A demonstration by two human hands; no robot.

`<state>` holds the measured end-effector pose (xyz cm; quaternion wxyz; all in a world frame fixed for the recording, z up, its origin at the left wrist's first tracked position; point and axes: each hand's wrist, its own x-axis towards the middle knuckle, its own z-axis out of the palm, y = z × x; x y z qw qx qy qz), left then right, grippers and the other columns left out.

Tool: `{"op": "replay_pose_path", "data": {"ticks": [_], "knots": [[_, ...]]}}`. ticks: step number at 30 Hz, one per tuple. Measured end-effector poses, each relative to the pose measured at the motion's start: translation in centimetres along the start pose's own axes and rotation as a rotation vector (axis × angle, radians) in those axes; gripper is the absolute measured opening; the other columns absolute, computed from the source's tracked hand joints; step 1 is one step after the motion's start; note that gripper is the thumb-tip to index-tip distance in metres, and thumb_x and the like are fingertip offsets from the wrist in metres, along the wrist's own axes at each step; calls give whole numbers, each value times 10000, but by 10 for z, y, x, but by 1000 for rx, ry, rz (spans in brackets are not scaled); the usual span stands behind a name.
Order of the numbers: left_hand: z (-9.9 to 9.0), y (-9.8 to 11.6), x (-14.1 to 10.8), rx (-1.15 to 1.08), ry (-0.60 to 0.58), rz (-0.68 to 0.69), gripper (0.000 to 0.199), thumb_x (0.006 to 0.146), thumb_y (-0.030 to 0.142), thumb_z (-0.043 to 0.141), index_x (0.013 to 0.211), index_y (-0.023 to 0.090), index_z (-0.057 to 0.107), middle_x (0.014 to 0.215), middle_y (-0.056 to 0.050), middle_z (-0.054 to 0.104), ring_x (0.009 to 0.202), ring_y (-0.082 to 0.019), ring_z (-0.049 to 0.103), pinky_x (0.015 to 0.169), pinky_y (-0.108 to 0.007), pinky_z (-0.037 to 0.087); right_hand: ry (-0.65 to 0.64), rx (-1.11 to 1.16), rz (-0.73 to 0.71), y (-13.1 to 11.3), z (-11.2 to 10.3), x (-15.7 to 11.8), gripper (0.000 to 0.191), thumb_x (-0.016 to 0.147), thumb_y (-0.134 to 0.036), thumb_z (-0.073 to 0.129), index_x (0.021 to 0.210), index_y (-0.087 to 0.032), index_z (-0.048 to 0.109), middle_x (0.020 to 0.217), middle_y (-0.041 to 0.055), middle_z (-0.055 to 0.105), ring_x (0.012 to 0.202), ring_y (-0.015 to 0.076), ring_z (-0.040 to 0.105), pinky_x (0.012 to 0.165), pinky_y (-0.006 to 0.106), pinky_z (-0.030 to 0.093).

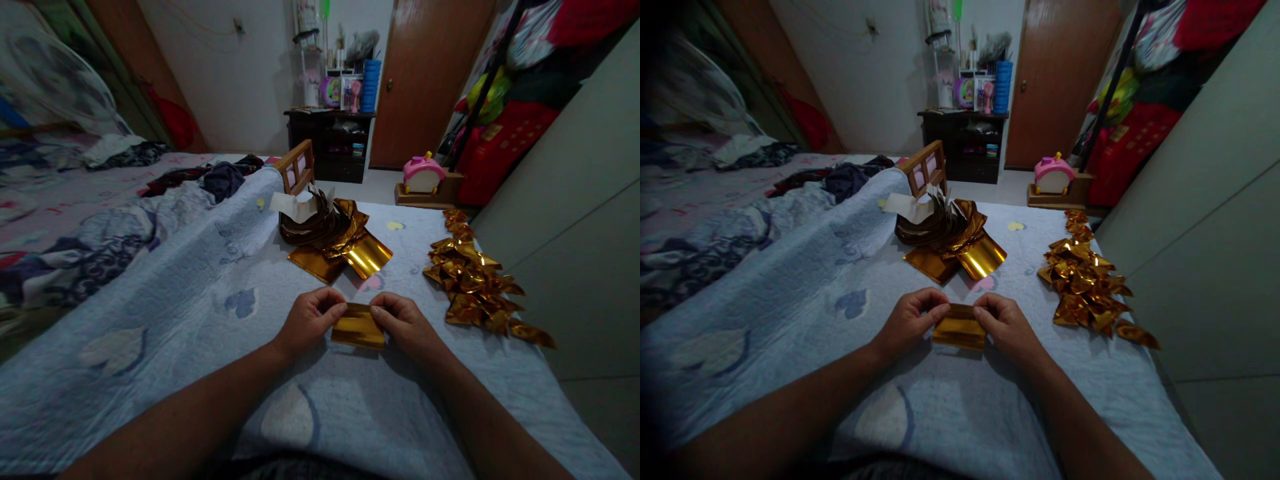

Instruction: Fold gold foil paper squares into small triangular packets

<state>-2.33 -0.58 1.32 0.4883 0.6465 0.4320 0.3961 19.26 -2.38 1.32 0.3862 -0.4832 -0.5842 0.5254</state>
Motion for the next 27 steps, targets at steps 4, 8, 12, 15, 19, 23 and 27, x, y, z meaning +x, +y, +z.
{"op": "replay_pose_path", "data": {"ticks": [4,8,12,15,19,23,27], "knots": [[0,1,0,-7,-3,5,181,851,331,668,823,153,690,745,-15,658,687,-142,582,659,-250,451,-6,-9,1,0,0,0,264,839,-438,637,798,-178,657,687,-5,561,633,143,488,593,276,367],[0,0,1,-5,-1,4,184,852,335,667,822,155,689,757,-20,667,700,-147,592,671,-254,459,-9,0,-3,-1,0,0,262,842,-436,642,791,-179,653,676,-10,554,623,138,481,586,271,361],[0,-1,1,-3,1,1,190,858,341,663,827,156,695,760,-20,671,702,-147,592,673,-254,459,-4,3,2,-1,0,-1,263,847,-435,641,794,-177,654,691,-5,564,638,141,493,596,271,372],[0,-1,1,-3,4,1,188,858,338,666,828,155,699,761,-19,673,703,-147,591,672,-254,457,-1,-7,3,0,-1,-1,265,852,-432,633,796,-174,654,688,-6,559,638,140,491,596,271,372],[0,0,0,-15,8,-1,184,858,335,671,830,156,699,770,-22,678,715,-152,598,680,-258,461,1,-13,12,0,-1,-1,266,856,-433,621,795,-175,646,689,-5,560,635,140,492,594,270,374],[0,-1,0,-20,2,-5,185,863,336,668,836,155,696,772,-24,673,717,-151,595,683,-260,460,2,-12,4,1,0,-1,263,853,-432,615,802,-176,651,703,-2,566,646,142,501,600,271,382],[1,0,1,-19,-7,-7,188,857,334,659,812,153,683,749,-19,655,699,-147,583,666,-257,451,7,-29,13,2,1,-1,261,841,-430,609,803,-175,652,694,-2,568,638,145,508,594,272,387]]}}
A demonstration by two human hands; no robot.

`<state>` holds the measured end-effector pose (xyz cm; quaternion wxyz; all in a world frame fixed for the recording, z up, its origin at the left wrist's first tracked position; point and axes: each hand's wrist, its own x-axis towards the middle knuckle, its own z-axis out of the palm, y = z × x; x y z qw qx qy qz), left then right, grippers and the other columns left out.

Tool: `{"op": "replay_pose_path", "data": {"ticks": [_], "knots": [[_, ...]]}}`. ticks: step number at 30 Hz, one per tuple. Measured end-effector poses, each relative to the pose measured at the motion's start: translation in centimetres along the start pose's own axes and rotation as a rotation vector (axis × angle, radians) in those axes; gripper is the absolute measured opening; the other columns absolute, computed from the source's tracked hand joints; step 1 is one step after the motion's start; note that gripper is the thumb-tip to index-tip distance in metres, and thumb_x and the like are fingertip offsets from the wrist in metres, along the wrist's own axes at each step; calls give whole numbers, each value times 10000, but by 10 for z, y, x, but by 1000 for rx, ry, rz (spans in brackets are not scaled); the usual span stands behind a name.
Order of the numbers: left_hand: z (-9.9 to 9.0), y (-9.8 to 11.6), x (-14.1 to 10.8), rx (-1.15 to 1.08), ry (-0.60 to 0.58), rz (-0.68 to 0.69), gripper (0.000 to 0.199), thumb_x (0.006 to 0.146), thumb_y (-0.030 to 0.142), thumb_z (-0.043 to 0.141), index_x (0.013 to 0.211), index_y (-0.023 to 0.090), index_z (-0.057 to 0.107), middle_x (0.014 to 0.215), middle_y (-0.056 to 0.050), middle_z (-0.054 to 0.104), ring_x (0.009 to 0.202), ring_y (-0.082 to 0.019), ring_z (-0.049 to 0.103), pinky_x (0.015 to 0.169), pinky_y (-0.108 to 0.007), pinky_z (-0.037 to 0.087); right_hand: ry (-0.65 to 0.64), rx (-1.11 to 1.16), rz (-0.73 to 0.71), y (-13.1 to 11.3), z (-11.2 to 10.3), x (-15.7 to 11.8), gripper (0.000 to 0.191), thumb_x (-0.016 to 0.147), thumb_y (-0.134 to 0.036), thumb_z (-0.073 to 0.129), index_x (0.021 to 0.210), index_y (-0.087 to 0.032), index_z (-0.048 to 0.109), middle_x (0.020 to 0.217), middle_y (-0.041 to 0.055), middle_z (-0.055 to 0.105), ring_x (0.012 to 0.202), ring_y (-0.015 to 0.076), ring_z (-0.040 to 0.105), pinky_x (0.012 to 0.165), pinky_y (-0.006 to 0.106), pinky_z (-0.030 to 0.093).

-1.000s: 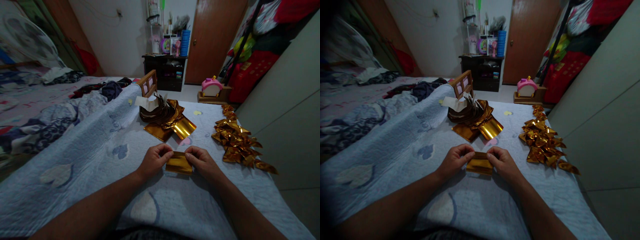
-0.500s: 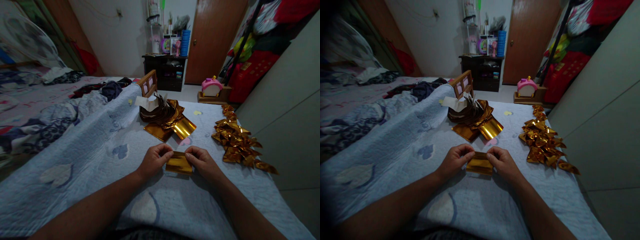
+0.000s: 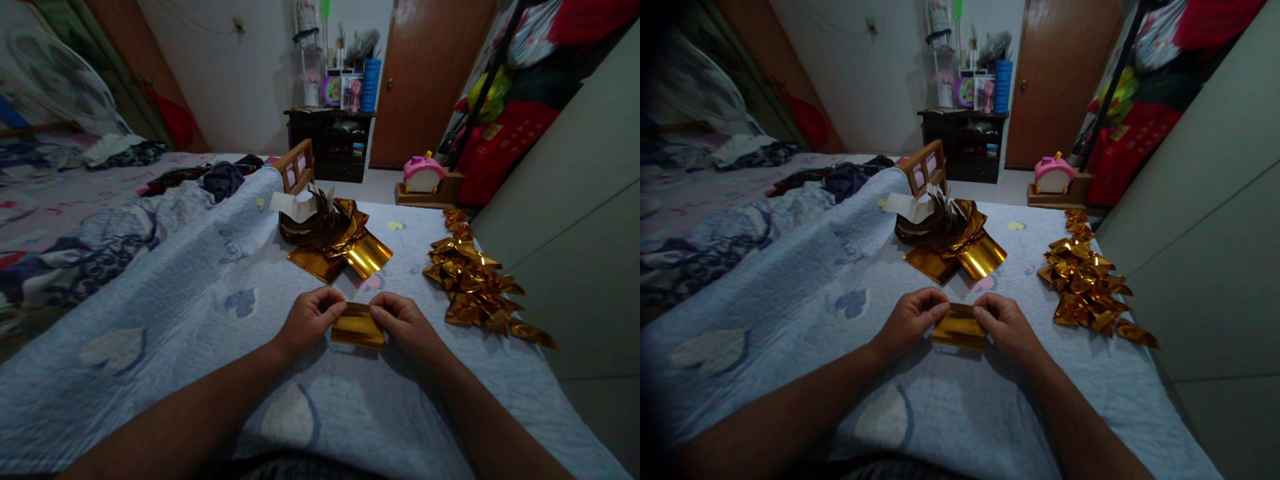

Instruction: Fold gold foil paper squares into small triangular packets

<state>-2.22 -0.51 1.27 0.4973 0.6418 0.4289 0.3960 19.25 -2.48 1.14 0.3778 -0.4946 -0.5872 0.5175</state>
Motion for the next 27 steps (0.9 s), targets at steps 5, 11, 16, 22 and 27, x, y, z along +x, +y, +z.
{"op": "replay_pose_path", "data": {"ticks": [5,11,16,22,27], "knots": [[2,-1,2,42,-5,-48,192,853,335,638,798,153,668,705,-6,616,662,-142,556,629,-252,430,66,-110,0,2,4,2,226,829,-398,582,779,-185,638,692,6,590,637,155,529,600,278,410],[4,-6,3,278,-27,-43,166,863,289,590,768,170,654,646,15,580,613,-138,532,607,-255,385,169,-356,-27,6,8,3,128,824,-315,577,811,-201,633,716,10,647,656,168,582,625,279,416],[5,-8,4,543,-34,3,131,867,219,566,775,187,654,700,1,650,663,-159,588,640,-271,380,213,-542,-22,11,10,6,76,840,-274,589,823,-207,620,744,24,693,681,185,622,646,284,404],[7,-8,7,777,-53,74,117,876,182,578,790,189,656,756,-31,698,745,-205,632,742,-330,398,214,-735,-22,13,12,12,83,863,-255,608,792,-211,603,751,28,685,679,186,592,639,287,355],[8,-11,9,878,-54,91,118,893,177,564,804,193,640,845,-53,725,851,-239,648,807,-373,392,196,-753,-1,11,12,13,78,883,-233,607,808,-214,601,780,32,692,707,188,599,657,285,356]]}}
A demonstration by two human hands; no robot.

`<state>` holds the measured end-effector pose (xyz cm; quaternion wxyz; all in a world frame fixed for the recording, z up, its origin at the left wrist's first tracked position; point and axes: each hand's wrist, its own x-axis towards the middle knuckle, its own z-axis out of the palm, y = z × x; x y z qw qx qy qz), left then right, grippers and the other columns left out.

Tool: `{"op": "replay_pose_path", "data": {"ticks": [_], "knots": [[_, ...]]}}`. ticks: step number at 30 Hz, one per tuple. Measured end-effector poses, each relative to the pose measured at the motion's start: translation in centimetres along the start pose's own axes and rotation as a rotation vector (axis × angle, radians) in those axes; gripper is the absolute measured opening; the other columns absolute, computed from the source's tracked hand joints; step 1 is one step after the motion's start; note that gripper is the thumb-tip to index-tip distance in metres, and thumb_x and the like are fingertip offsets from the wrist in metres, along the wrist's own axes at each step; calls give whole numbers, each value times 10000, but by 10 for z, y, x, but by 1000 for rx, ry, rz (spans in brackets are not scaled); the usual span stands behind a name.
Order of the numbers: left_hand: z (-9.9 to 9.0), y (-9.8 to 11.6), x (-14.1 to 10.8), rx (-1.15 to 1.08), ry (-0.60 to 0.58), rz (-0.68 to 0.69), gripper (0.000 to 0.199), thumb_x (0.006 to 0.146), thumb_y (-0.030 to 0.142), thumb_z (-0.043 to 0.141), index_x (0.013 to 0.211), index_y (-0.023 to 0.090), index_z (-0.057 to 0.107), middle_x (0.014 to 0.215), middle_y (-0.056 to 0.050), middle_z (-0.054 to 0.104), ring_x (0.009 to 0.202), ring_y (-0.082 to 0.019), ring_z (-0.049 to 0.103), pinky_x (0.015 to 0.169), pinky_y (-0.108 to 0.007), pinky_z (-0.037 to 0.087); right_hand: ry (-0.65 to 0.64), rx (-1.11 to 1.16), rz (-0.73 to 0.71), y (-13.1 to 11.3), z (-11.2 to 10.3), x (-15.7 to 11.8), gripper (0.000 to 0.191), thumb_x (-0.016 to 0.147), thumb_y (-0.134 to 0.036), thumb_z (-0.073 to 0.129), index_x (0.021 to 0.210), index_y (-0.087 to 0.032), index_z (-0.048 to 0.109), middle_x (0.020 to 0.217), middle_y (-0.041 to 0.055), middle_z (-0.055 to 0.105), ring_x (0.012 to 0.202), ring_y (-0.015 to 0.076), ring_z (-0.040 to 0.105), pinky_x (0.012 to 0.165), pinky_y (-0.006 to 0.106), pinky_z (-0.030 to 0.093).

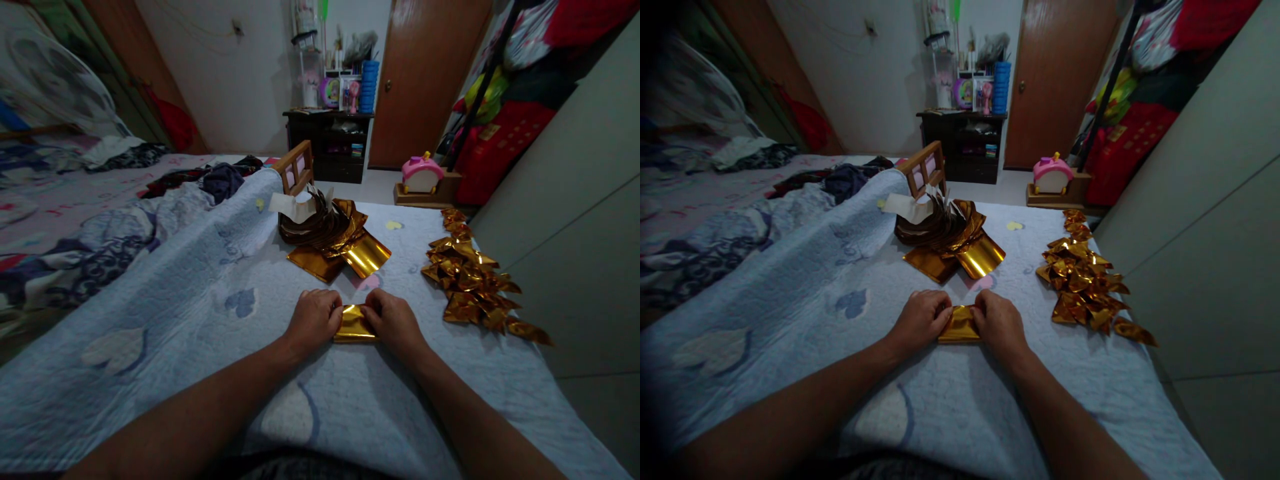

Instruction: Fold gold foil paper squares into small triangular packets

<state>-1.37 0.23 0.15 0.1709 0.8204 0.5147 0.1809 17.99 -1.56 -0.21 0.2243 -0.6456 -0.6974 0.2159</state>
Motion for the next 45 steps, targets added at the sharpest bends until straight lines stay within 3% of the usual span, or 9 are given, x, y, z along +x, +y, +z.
{"op": "replay_pose_path", "data": {"ticks": [6,10,22,26,28,30,33,37,45], "knots": [[1,2,1,39,7,-24,37,889,189,583,878,199,617,924,-59,704,921,-253,617,844,-391,386,-23,-35,23,-5,-2,0,86,883,-196,605,798,-203,611,792,45,697,724,190,594,665,285,345],[2,1,0,24,39,-35,156,879,179,592,1034,200,598,1008,-68,672,987,-260,588,880,-396,400,-27,-56,31,-6,-2,0,83,886,-184,608,804,-198,613,799,48,700,744,193,597,673,285,337],[1,-4,3,-48,23,2,62,899,169,581,913,204,630,950,-54,645,955,-247,579,844,-375,418,-35,-81,14,-4,-2,1,103,895,-201,597,792,-204,606,811,52,704,746,196,597,657,286,321],[1,-6,4,-118,3,109,130,912,142,578,876,200,689,946,-59,656,953,-237,569,847,-363,431,-40,-66,46,-5,-2,1,25,890,-200,590,907,-208,607,813,44,705,726,193,593,636,283,311],[1,-8,5,-132,-16,184,160,916,136,581,871,198,721,934,-62,661,940,-232,563,841,-357,440,-47,-41,62,-6,-2,1,107,894,-196,575,999,-213,590,781,22,692,698,188,582,629,280,309],[2,-10,5,-134,-45,244,184,907,118,581,850,196,737,891,-57,660,908,-222,563,824,-347,448,-36,-51,63,-6,-2,1,88,888,-191,571,972,-213,581,768,14,669,696,187,566,629,281,306],[3,-13,5,-153,-86,288,211,884,78,570,842,190,744,857,-52,659,878,-209,582,807,-333,463,6,-107,-8,-3,0,0,45,873,-167,571,855,-208,577,840,36,636,754,188,551,639,280,311],[-1,-12,4,-161,-106,298,226,874,72,561,911,196,746,932,-62,676,928,-211,611,852,-335,484,28,-109,-134,3,2,1,107,866,-118,563,904,-206,611,978,46,610,827,178,553,659,266,338],[-8,-8,-4,-93,-154,316,126,914,277,663,986,181,701,1010,-74,656,962,-236,592,870,-353,477,-114,-101,-213,1,-4,1,216,939,-85,498,857,-191,668,918,39,632,850,169,572,719,269,367]]}}
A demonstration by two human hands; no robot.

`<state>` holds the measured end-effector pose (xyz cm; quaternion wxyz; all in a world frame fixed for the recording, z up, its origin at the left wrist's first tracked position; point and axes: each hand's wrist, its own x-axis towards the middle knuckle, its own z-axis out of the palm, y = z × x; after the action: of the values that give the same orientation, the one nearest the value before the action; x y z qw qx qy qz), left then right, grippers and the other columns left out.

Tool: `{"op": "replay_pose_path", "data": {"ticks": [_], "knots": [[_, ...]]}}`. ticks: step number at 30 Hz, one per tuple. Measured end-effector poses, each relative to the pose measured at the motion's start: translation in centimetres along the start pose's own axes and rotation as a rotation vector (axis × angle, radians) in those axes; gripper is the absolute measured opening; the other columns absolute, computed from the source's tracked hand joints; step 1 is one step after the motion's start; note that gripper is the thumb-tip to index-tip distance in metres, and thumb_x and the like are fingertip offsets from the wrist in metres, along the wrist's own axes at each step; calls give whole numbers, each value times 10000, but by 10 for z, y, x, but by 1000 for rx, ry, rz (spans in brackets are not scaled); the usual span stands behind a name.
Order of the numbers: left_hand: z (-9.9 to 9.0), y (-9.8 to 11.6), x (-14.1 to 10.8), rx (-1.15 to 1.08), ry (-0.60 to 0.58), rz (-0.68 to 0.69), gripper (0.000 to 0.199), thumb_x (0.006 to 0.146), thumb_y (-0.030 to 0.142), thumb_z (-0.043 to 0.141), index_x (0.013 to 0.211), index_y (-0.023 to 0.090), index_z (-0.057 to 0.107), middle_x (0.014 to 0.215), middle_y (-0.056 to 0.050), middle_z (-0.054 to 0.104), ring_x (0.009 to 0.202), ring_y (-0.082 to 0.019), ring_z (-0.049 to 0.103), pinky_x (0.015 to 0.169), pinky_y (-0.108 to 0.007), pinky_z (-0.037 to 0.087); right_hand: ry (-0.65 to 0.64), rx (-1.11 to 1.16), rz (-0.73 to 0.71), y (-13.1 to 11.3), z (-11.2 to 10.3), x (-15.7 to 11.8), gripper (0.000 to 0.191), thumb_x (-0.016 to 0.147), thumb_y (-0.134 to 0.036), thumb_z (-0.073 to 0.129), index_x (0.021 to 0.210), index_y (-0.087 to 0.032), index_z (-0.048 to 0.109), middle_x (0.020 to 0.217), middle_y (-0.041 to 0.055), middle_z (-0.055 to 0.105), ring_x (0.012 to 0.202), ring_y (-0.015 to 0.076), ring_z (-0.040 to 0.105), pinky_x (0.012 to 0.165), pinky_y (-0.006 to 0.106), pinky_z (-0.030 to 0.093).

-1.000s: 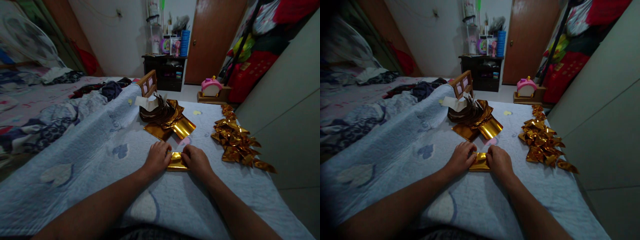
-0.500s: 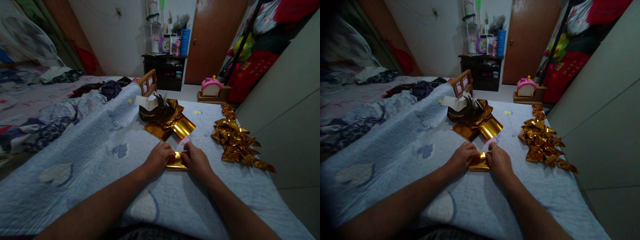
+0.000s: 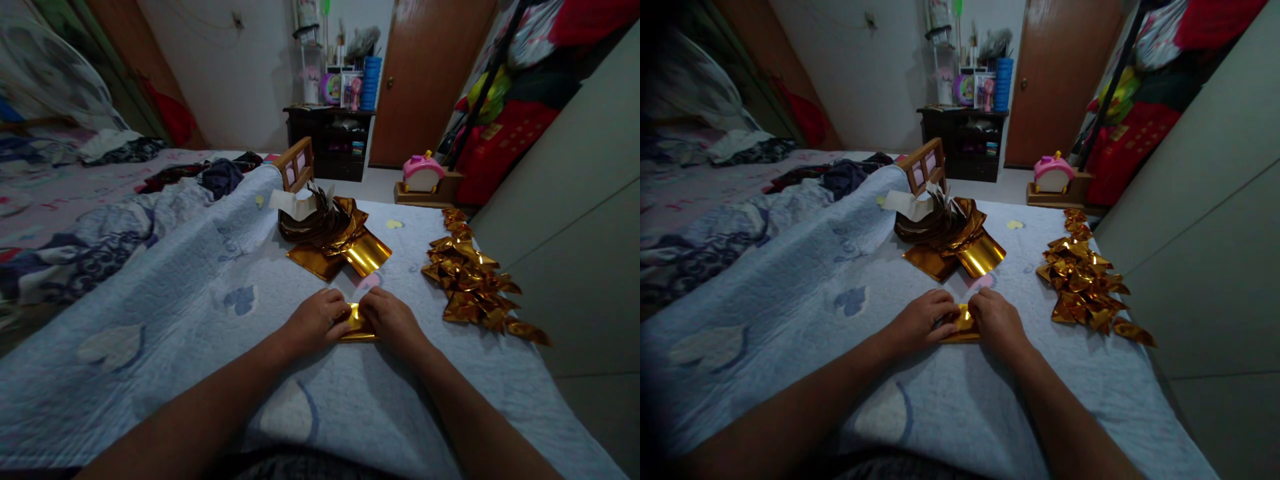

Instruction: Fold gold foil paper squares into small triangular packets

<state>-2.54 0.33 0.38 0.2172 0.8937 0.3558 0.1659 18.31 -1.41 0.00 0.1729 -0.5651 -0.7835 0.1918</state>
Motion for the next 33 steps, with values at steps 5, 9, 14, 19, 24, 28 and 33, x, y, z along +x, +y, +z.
{"op": "replay_pose_path", "data": {"ticks": [5,9,14,19,24,28,33], "knots": [[4,0,-2,66,-34,-21,223,915,314,689,1080,170,651,1093,-84,637,1003,-250,562,892,-367,464,-26,-19,8,-9,-6,-4,183,938,-102,512,900,-187,670,971,58,644,901,189,586,778,291,396],[3,1,-2,88,-65,-41,278,900,314,714,1116,168,618,1135,-90,625,1033,-261,545,927,-385,455,-25,-103,-8,-18,-7,-11,86,928,-171,564,945,-180,648,1018,87,641,928,223,566,805,326,408],[-1,1,-5,72,-108,-27,374,889,373,734,1167,174,580,1189,-97,602,1079,-272,533,953,-394,450,-1,-229,-25,-27,-2,-15,164,909,-314,633,994,-174,631,1036,111,633,927,265,534,816,384,402],[-3,0,-5,49,-124,-10,375,878,392,745,1136,186,569,1170,-86,591,1082,-270,528,952,-394,449,30,-261,-18,-31,1,-18,240,883,-397,659,998,-190,622,1033,101,624,938,282,525,802,399,397],[-5,-1,-3,35,-146,-15,446,841,428,783,1137,181,559,1168,-89,586,1070,-274,528,937,-404,458,37,-265,-18,-33,2,-21,283,865,-426,687,1005,-190,614,1033,100,626,949,292,533,802,406,404],[-5,-4,-1,24,-147,-2,470,808,441,814,1120,188,571,1140,-79,588,1058,-273,529,930,-404,456,54,-267,-20,-31,1,-21,294,840,-433,718,993,-206,611,1022,93,628,929,289,545,774,400,404],[-3,-8,-3,7,-120,35,510,788,475,830,1118,175,582,1114,-84,591,1048,-274,531,897,-390,460,48,-277,-4,-22,-2,-21,398,774,-469,794,1022,-215,615,1042,98,621,935,296,561,757,396,411]]}}
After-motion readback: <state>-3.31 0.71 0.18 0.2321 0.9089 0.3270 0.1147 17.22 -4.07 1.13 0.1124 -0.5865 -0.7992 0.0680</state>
